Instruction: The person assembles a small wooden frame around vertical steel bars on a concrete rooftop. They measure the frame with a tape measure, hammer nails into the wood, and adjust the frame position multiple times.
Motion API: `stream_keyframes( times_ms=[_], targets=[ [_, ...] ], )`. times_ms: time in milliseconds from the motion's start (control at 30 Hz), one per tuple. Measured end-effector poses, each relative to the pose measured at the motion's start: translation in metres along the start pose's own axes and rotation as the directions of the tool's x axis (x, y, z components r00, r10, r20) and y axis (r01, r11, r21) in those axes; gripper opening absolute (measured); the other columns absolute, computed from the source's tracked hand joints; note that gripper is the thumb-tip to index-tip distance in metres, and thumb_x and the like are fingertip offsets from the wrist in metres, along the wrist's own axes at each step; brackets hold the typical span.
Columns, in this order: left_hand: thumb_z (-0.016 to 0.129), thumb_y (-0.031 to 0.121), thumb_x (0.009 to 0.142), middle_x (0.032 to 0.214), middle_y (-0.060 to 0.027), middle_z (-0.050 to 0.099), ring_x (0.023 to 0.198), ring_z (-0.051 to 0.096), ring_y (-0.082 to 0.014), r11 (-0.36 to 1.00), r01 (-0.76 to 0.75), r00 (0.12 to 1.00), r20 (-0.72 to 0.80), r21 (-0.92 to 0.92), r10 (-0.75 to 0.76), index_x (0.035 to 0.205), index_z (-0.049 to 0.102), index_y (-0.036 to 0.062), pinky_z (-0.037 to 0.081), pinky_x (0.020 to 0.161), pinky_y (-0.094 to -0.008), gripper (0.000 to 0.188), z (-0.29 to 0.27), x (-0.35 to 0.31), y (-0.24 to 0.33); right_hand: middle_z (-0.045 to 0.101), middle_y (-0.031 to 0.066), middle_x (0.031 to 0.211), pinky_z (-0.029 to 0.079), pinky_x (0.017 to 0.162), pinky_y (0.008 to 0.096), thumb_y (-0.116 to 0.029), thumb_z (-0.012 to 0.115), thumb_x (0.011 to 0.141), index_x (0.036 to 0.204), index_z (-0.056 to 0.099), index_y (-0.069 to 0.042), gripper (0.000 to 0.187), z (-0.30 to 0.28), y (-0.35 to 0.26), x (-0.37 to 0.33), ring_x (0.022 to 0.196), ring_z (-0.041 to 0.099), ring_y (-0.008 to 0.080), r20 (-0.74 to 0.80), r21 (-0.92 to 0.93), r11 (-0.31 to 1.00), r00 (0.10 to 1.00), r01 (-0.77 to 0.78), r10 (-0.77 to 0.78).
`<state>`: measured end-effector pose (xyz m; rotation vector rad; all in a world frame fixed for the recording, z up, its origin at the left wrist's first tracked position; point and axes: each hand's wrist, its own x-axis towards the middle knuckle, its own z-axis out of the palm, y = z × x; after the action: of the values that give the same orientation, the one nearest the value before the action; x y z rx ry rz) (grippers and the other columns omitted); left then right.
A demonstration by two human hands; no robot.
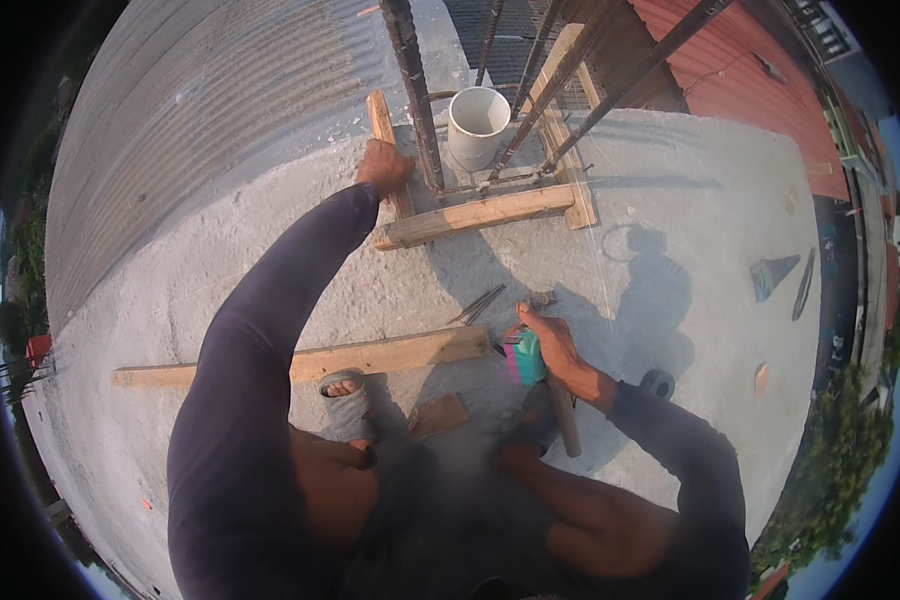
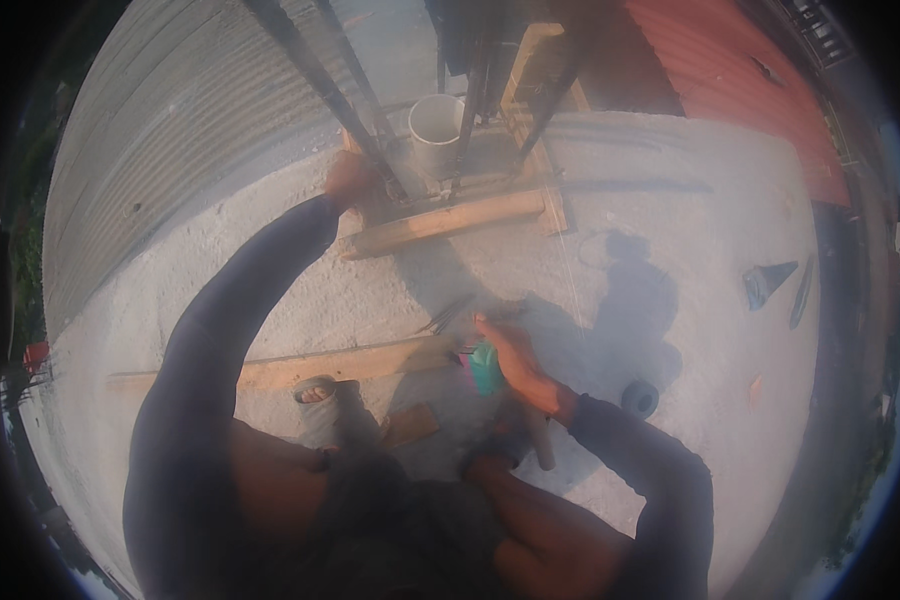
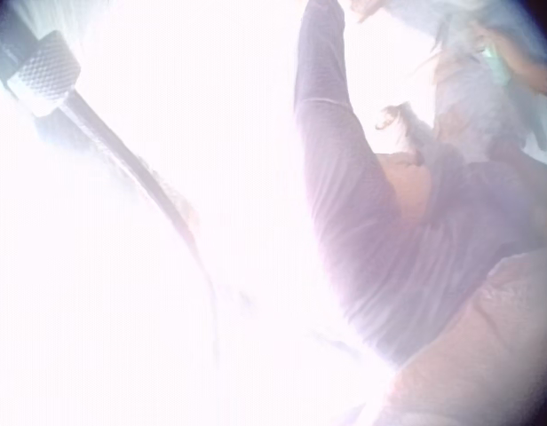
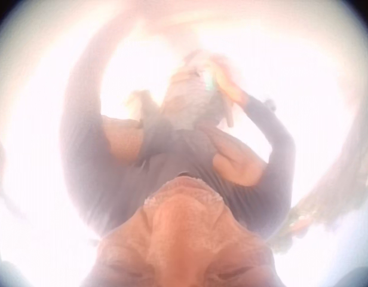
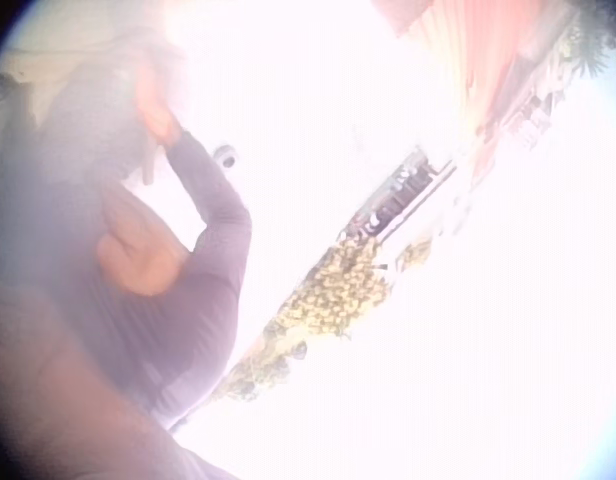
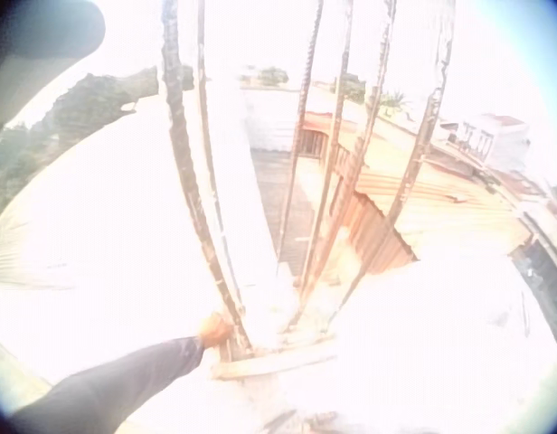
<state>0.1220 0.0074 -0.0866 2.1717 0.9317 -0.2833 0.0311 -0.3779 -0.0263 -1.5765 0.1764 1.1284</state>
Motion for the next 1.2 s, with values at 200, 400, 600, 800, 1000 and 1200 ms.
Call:
stream_keyframes(
  times_ms=[200, 400, 600, 800, 1000, 1200],
  targets=[
    [0.062, 0.025, 0.084, 0.113, -0.0305, 0.060, 0.088, 0.071, -0.0427, 0.999, 0.034, 0.999, -0.022, -0.005, -0.034, 0.112, 0.043, -0.0165, 0.064, 0.054, -0.0433, 0.053, -0.012, -0.005, 0.002, 0.069, 0.0071, 0.082, 0.050, 0.069, 0.0286, -0.046, 0.062, 0.096, 0.091, 0.071, 0.001, 0.048, -0.004, -0.003, -0.004, 0.073, 0.063, 0.0133, -0.006, -0.014, 1.000, 1.000, 0.026, -0.026],
    [0.062, 0.025, 0.083, 0.110, -0.0303, 0.061, 0.086, 0.071, -0.0431, 1.000, 0.012, 0.999, -0.046, -0.017, -0.013, 0.112, 0.042, -0.0162, 0.064, 0.056, -0.0450, 0.054, -0.012, -0.010, -0.007, 0.069, 0.0075, 0.082, 0.050, 0.070, 0.0291, -0.047, 0.061, 0.096, 0.087, 0.071, 0.002, 0.051, -0.007, -0.002, -0.004, 0.074, 0.063, 0.0138, 0.009, -0.058, 0.994, 0.996, 0.094, -0.094],
    [0.063, 0.025, 0.082, 0.106, -0.0315, 0.062, 0.085, 0.071, -0.0428, 1.000, -0.004, 0.997, -0.081, -0.017, 0.002, 0.110, 0.042, -0.0141, 0.064, 0.060, -0.0454, 0.053, -0.009, -0.009, -0.013, 0.069, 0.0079, 0.080, 0.050, 0.070, 0.0289, -0.047, 0.061, 0.096, 0.085, 0.072, 0.002, 0.051, -0.004, -0.004, -0.002, 0.074, 0.063, 0.0139, 0.007, -0.090, 0.991, 0.995, 0.102, -0.102],
    [0.063, 0.025, 0.081, 0.103, -0.0333, 0.064, 0.086, 0.071, -0.0440, 0.999, 0.010, 0.996, -0.089, -0.037, -0.013, 0.110, 0.041, -0.0124, 0.062, 0.066, -0.0466, 0.052, -0.004, -0.001, -0.023, 0.069, 0.0082, 0.079, 0.050, 0.070, 0.0290, -0.047, 0.062, 0.096, 0.085, 0.072, 0.001, 0.051, -0.002, -0.007, -0.002, 0.074, 0.064, 0.0144, 0.007, -0.088, 0.994, 0.997, 0.072, -0.072],
    [0.064, 0.028, 0.082, 0.105, -0.0339, 0.063, 0.098, 0.067, -0.0467, 0.999, -0.050, 0.988, -0.144, 0.003, 0.050, 0.110, 0.045, -0.0140, 0.056, 0.084, -0.0485, 0.054, 0.001, 0.003, -0.031, 0.069, 0.0082, 0.079, 0.050, 0.071, 0.0293, -0.047, 0.062, 0.095, 0.084, 0.071, 0.002, 0.051, -0.003, -0.008, 0.004, 0.074, 0.064, 0.0144, 0.020, -0.114, 0.991, 0.997, 0.075, -0.073],
    [0.065, 0.032, 0.083, 0.106, -0.0326, 0.061, 0.101, 0.065, -0.0470, 0.992, -0.120, 0.977, -0.175, 0.046, 0.126, 0.108, 0.051, -0.0146, 0.054, 0.086, -0.0495, 0.055, 0.003, 0.002, -0.034, 0.069, 0.0079, 0.079, 0.049, 0.071, 0.0295, -0.047, 0.060, 0.096, 0.084, 0.071, 0.002, 0.052, -0.002, -0.004, 0.012, 0.074, 0.063, 0.0150, 0.033, -0.109, 0.990, 0.995, 0.095, -0.092]
  ],
)
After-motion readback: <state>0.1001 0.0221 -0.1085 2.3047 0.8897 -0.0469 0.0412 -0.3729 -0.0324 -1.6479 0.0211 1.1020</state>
